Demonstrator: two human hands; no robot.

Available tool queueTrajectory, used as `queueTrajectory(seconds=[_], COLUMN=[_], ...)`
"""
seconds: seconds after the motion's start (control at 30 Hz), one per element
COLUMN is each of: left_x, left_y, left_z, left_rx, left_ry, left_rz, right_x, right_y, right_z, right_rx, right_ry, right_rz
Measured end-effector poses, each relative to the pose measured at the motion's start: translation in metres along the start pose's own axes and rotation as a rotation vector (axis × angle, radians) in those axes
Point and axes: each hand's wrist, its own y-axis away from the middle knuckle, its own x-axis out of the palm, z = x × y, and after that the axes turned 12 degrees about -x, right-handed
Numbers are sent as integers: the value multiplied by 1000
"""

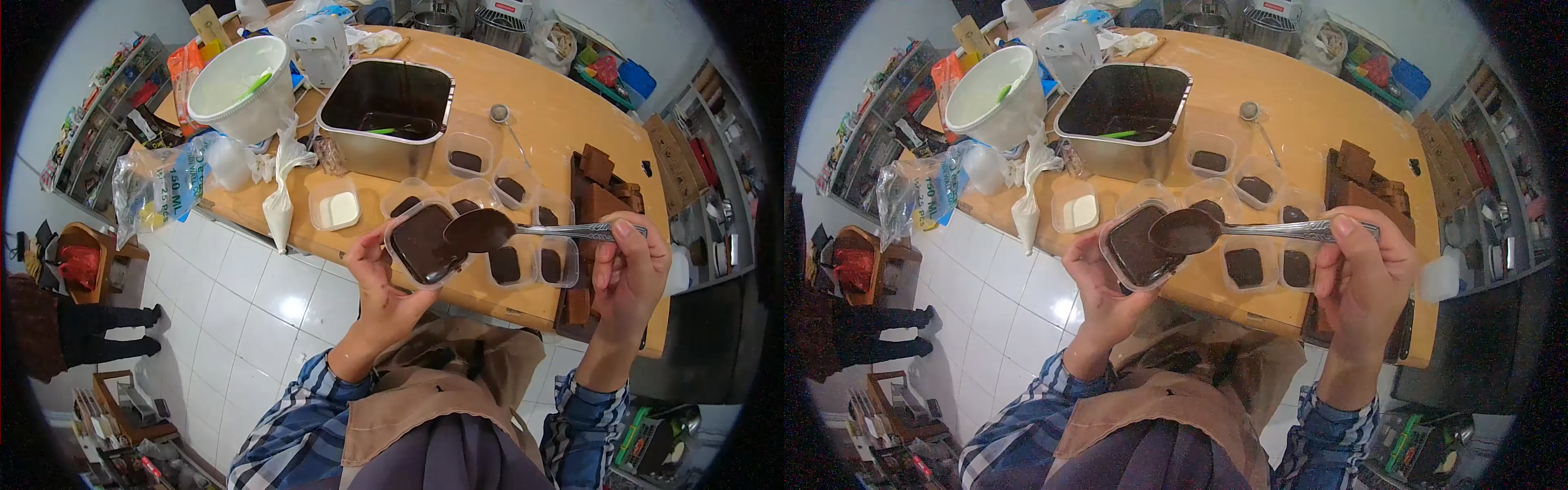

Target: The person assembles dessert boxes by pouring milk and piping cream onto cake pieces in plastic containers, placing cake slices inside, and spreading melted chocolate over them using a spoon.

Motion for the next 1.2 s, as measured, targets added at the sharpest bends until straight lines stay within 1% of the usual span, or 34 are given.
queueTrajectory(seconds=[0.5, 0.8, 0.9, 1.0, 1.2], left_x=[-4, -4, -4, -3, -4], left_y=[0, 1, 2, 2, 1], left_z=[0, -4, -3, -1, -2], left_rx=[31, 2, -2, 1, 14], left_ry=[-63, -30, -62, -26, -51], left_rz=[4, 12, 12, 8, 23], right_x=[-3, -3, -3, -4, -5], right_y=[0, -1, -1, -1, -2], right_z=[0, -1, -1, 0, -2], right_rx=[-7, -7, -17, -20, -19], right_ry=[61, 58, 62, 62, 71], right_rz=[-34, -34, -33, -32, -43])
